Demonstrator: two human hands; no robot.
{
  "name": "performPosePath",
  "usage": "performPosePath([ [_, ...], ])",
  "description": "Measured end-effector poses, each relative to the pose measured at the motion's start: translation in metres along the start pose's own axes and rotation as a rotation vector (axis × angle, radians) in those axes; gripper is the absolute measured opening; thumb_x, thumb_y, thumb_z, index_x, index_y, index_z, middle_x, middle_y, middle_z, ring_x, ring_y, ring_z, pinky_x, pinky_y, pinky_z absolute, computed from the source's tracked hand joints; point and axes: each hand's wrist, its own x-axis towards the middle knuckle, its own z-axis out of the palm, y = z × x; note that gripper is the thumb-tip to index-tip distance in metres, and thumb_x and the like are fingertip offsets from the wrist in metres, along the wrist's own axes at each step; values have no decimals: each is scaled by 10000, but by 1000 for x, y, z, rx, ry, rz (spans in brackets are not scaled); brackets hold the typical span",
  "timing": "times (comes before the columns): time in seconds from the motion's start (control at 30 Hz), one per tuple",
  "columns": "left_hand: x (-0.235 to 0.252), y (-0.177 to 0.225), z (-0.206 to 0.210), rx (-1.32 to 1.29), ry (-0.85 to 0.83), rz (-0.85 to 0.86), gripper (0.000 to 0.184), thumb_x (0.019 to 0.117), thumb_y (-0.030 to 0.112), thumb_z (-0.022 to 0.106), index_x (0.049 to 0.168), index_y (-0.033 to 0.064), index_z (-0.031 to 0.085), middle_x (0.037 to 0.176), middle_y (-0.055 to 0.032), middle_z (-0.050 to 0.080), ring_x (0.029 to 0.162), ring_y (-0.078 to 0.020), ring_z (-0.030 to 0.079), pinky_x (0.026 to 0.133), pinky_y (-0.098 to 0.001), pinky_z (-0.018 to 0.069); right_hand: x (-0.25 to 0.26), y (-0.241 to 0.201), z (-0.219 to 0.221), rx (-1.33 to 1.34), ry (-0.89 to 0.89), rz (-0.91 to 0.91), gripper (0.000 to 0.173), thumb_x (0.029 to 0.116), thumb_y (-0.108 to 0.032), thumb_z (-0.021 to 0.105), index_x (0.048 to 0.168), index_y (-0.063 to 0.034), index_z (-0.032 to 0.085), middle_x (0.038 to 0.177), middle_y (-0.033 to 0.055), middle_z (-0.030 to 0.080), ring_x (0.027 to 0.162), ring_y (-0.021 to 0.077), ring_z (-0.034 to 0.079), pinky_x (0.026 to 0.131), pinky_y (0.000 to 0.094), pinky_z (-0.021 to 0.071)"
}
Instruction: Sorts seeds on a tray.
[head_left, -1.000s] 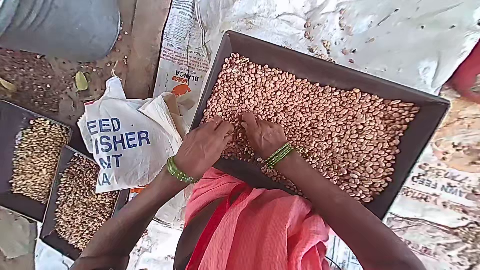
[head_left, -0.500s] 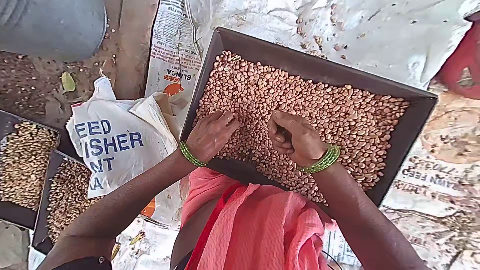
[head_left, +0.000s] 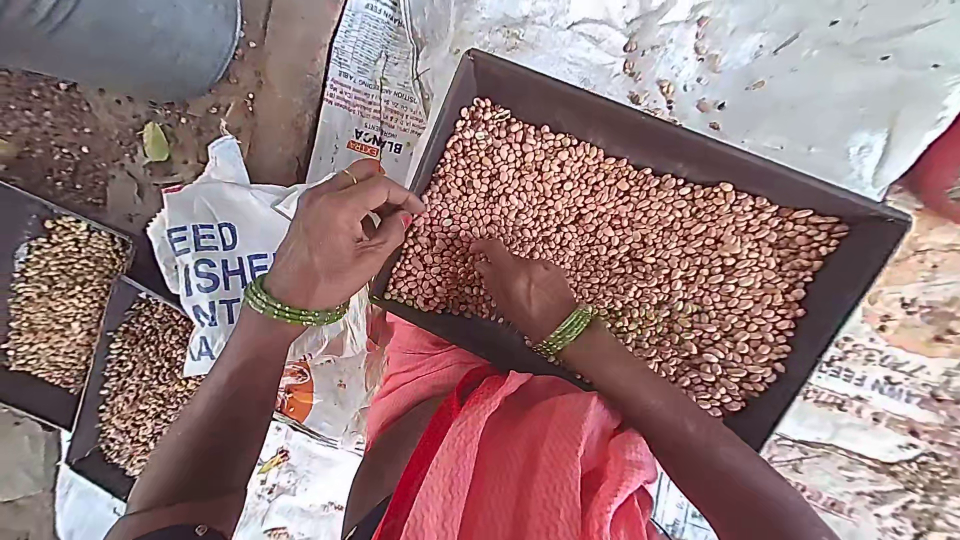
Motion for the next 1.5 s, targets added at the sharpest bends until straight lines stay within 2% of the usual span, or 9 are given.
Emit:
performPosePath([
  [0.27, -26, 4, 6, 170, -49, -27, 190, 991, 242, 643, 1014, 80, 741, 949, -104, 634, 713, -177, 594, 628, -323, 508, 14, 2, 11, -194, 155, -24, 260, 1025, -113, 532, 1260, -14, 587, 709, 160, 658, 540, 354, 667, 452, 464, 520],
  [0.53, -23, 6, 36, 202, -174, 66, 167, 994, 115, 633, 1105, 42, 734, 1099, -189, 684, 975, -351, 696, 824, -495, 588, 21, -2, 23, -321, 140, -71, 174, 1049, -135, 536, 1144, -5, 600, 717, 158, 627, 580, 358, 666, 431, 450, 488],
  [0.67, -21, 0, 53, 273, -182, 105, 179, 1000, 110, 631, 1111, 25, 741, 1095, -208, 678, 1014, -381, 694, 855, -487, 586, 16, 3, -4, 305, -9, 59, 213, 1075, -175, 501, 1204, -43, 607, 701, 120, 619, 527, 273, 602, 468, 426, 500],
  [0.73, -21, -4, 59, 290, -162, 132, 174, 1010, 116, 619, 1090, 18, 739, 1082, -217, 678, 1010, -392, 694, 852, -489, 589, 12, 13, -22, 928, -104, 172, 195, 1053, -178, 410, 1075, -137, 599, 592, -59, 436, 426, 41, 372, 393, 201, 331],
  [0.83, -18, -9, 65, 319, -155, 150, 186, 1019, 120, 601, 1070, -3, 731, 1074, -233, 672, 1005, -409, 692, 843, -490, 591, 6, 26, -43, 1399, -209, 297, 419, 1081, -297, 249, 880, -190, 601, 543, -128, 411, 402, -36, 319, 378, 126, 279],
  [0.93, -13, -9, 56, 179, -170, 86, 178, 1005, 108, 608, 1069, -9, 725, 1055, -230, 672, 956, -389, 694, 828, -523, 583, 3, 14, -34, 1188, -125, 280, 430, 1110, -287, 324, 767, -187, 564, 521, -132, 413, 403, -40, 319, 385, 139, 279],
  [1.07, -14, -5, 19, 39, -74, -48, 187, 1001, 136, 624, 1107, 1, 698, 1049, -186, 695, 879, -267, 691, 814, -436, 576, -3, -10, -7, 316, -139, -66, 222, 1067, -243, 553, 1169, -81, 666, 748, 74, 670, 577, 220, 640, 515, 418, 536],
  [1.23, -23, -9, -4, 108, 10, -43, 189, 1001, 188, 620, 1100, 44, 693, 996, -117, 688, 860, -150, 673, 794, -289, 561, 6, -13, 31, -118, 6, -279, 164, 995, -99, 577, 1122, -39, 662, 746, 131, 646, 583, 316, 676, 451, 436, 524],
  [1.5, -14, 29, -2, -266, -112, 190, 311, 996, 276, 672, 1197, 38, 679, 1074, -28, 698, 919, -51, 684, 817, -211, 601, -5, 16, -19, 1536, -367, 255, 387, 1073, -295, 240, 1053, -183, 609, 625, -111, 526, 414, -51, 372, 374, 109, 322],
])
